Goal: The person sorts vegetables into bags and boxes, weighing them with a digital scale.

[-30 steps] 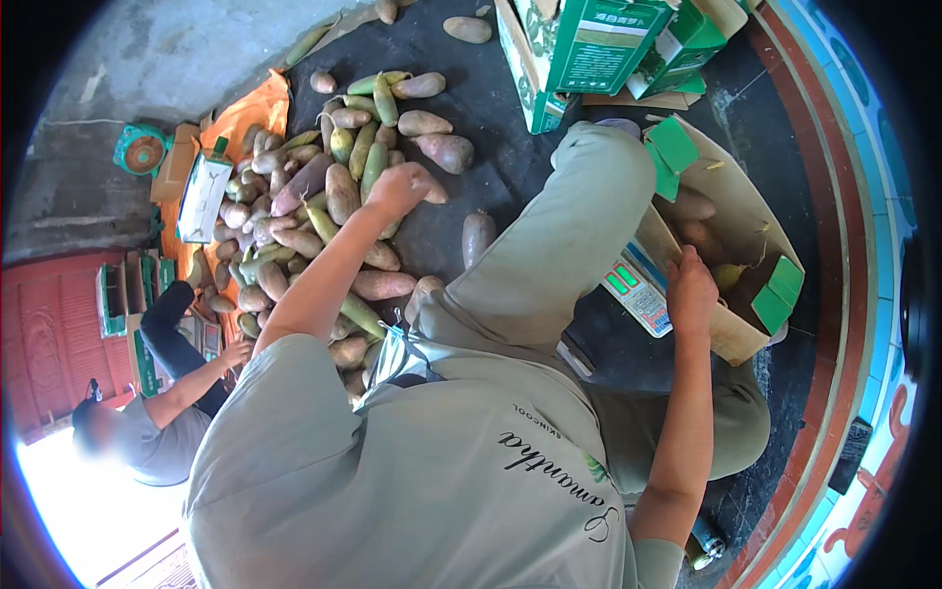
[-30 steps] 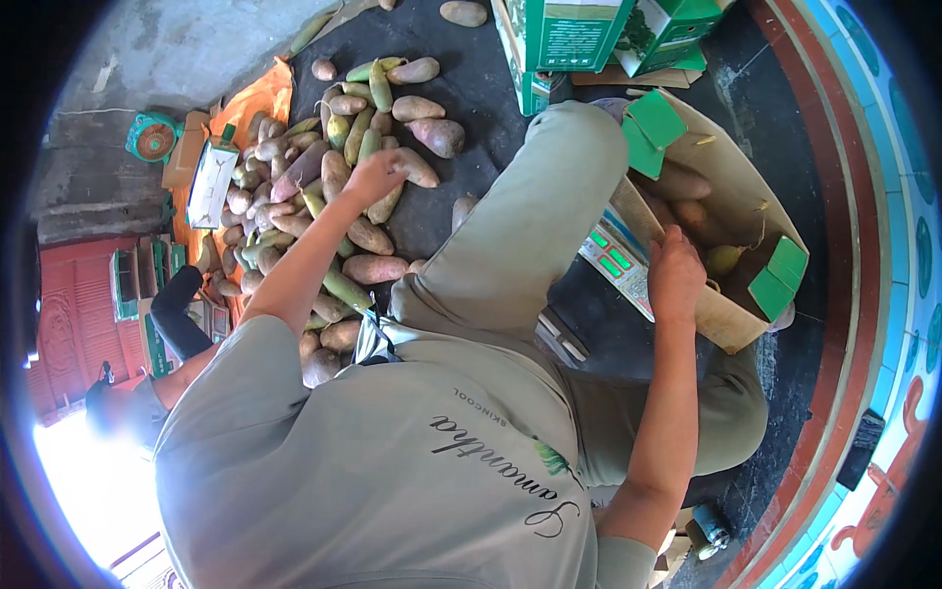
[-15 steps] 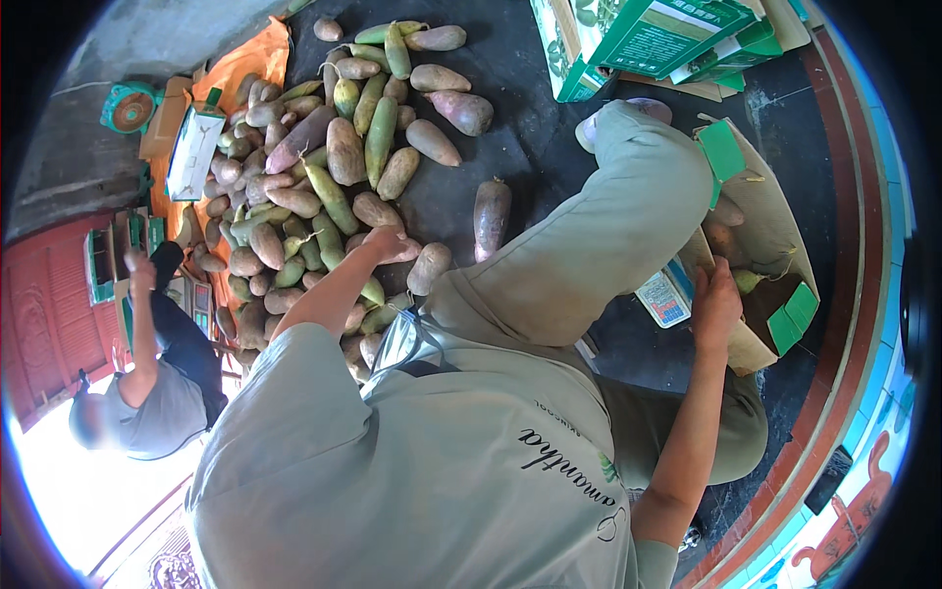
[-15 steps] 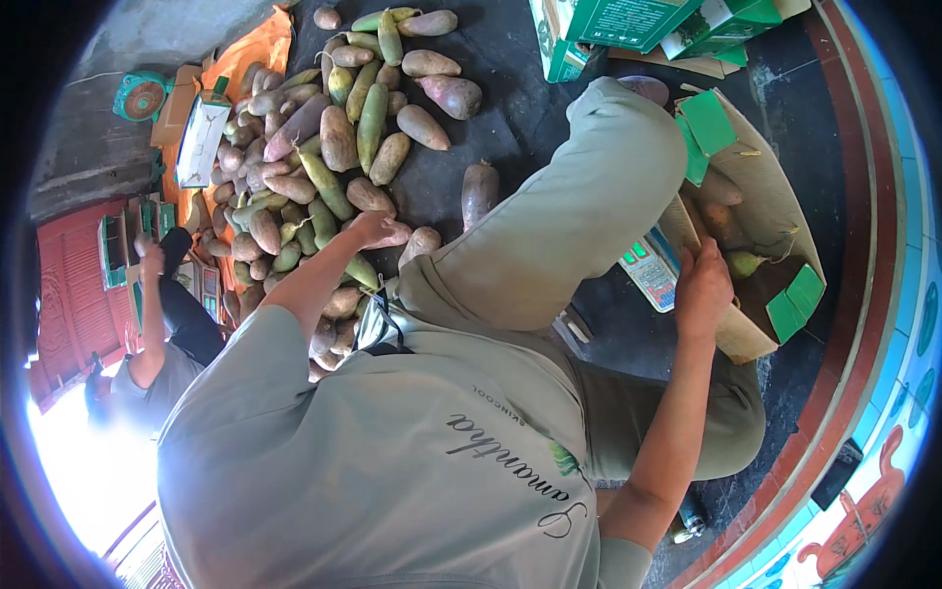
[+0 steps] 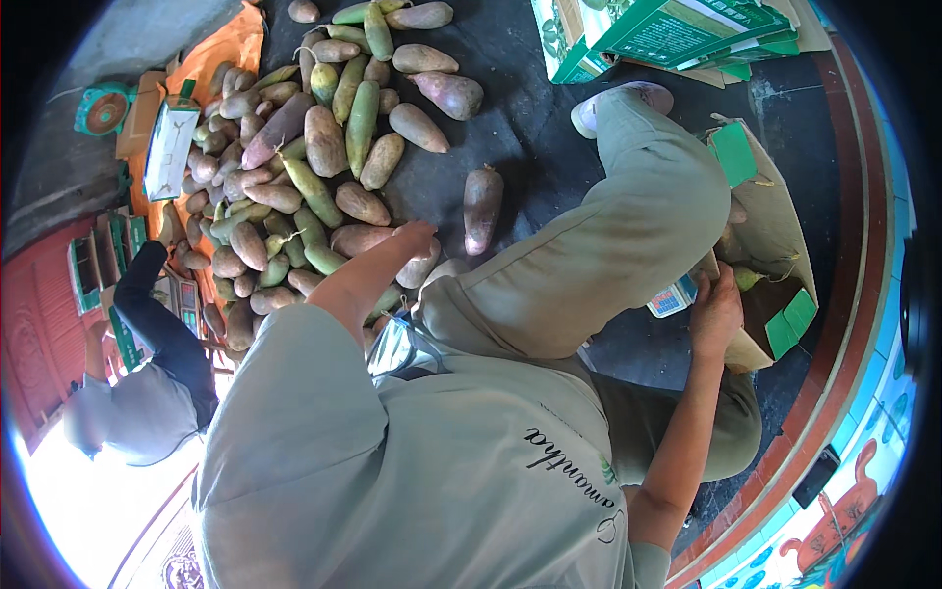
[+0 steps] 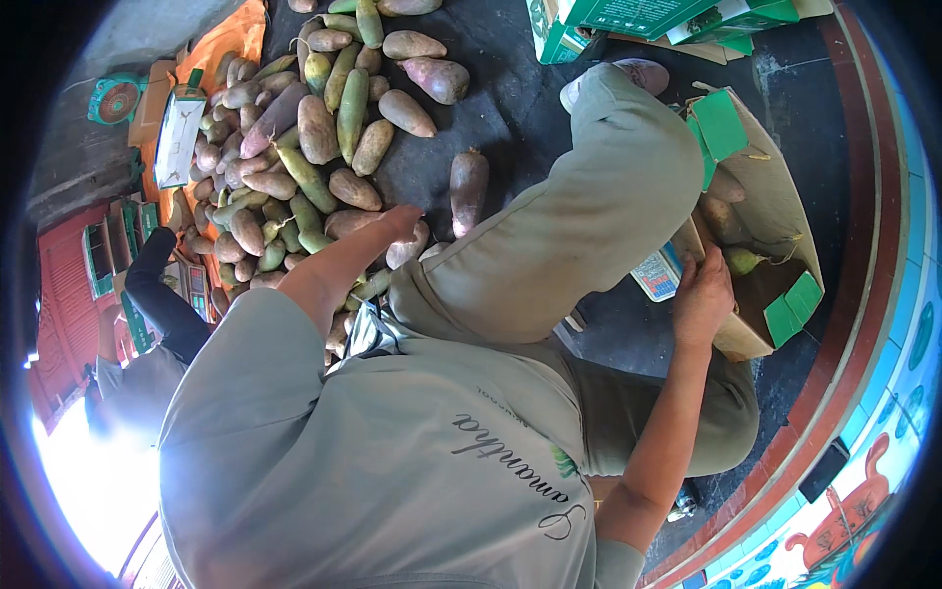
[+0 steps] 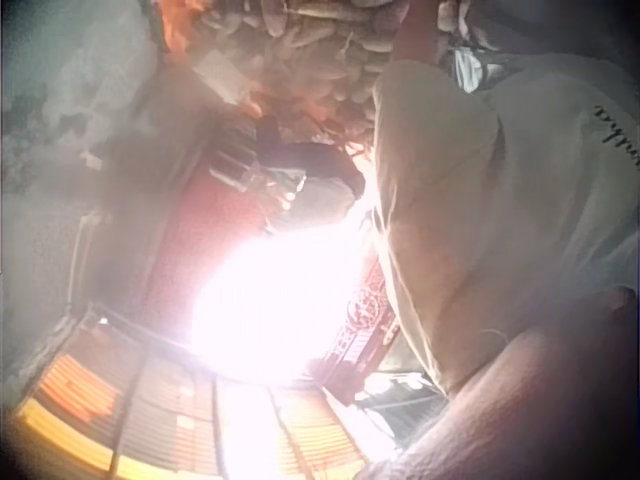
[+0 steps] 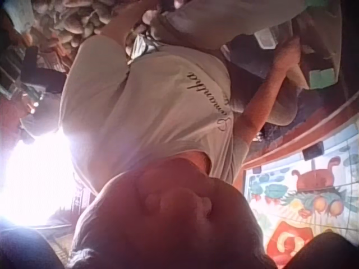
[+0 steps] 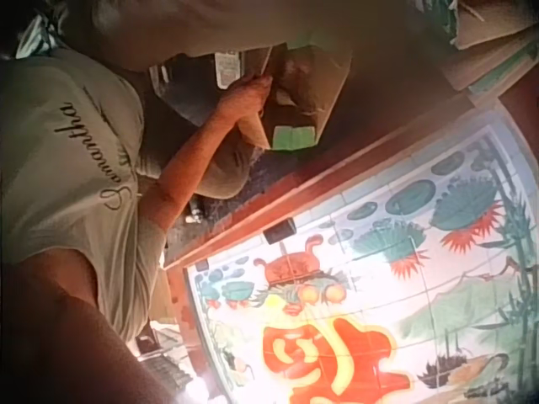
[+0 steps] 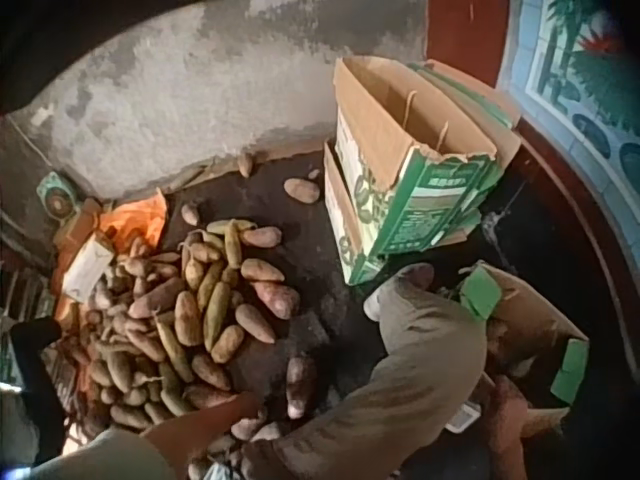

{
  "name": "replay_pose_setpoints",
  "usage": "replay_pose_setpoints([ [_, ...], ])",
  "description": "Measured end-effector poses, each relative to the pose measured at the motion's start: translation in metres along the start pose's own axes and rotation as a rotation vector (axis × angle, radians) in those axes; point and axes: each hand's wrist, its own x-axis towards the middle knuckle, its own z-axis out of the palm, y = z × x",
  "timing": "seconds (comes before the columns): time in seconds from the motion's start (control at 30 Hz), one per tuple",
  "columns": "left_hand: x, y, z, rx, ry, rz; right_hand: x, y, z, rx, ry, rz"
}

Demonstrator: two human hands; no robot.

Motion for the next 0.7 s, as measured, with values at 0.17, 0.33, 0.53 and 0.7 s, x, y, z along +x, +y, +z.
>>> replay_pose_setpoints([
  [0.17, 0.003, 0.022, -0.001, 0.006, -0.134, -0.024, 0.000, 0.000, 0.000, -0.030, -0.029, 0.027],
  [0.33, 0.013, 0.013, 0.017, 0.169, -0.051, 0.013, -0.001, 0.002, 0.001, -0.007, -0.024, 0.039],
  [0.53, 0.006, 0.000, 0.033, 0.206, -0.019, -0.025, -0.001, 0.000, -0.001, -0.013, -0.030, 0.052],
  [0.7, -0.001, -0.002, 0.039, 0.250, 0.001, 0.043, -0.001, 0.004, 0.002, -0.009, -0.046, 0.065],
])
